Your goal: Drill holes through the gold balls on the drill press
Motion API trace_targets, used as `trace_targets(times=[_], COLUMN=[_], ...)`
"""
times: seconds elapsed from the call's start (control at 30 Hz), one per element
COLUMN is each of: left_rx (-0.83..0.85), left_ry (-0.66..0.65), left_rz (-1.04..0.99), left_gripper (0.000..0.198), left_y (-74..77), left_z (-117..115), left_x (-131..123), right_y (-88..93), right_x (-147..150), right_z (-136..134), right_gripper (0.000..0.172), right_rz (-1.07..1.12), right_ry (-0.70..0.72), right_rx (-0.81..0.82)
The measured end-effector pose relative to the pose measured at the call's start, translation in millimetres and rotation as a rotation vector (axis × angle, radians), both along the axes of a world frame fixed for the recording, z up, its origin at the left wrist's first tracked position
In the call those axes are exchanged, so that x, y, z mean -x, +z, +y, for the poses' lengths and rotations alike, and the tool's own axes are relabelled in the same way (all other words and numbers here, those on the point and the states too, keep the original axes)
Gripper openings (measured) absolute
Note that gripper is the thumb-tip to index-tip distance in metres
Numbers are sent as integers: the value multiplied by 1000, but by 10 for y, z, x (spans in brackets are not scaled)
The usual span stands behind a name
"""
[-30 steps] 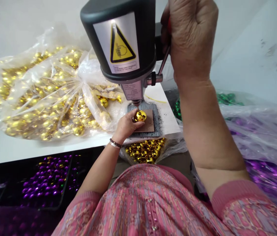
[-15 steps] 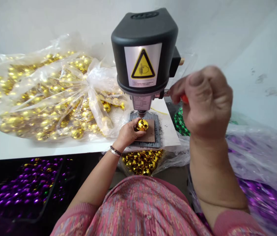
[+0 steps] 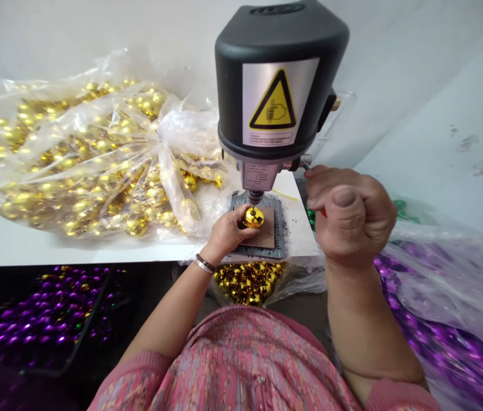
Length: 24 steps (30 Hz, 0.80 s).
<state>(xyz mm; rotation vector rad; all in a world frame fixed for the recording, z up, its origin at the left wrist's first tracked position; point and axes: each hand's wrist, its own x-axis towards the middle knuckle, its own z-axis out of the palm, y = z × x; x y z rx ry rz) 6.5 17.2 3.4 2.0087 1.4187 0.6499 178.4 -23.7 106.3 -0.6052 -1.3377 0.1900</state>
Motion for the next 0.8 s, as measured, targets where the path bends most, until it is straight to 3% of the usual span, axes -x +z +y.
trace_targets(times=[0.33,0.8], left_rx=[30,73], left_ry=[-4,-14], left_rz=[-33,-88], left_gripper=[61,67], left_y=[1,-38], left_z=[4,26], left_x=[-6,6], right_y=[-153,-342], right_x=[19,11], right_z=[32,74], right_gripper=[21,41], right_rz=[21,-18], right_ry=[-28,-53], right_rx=[-87,-147])
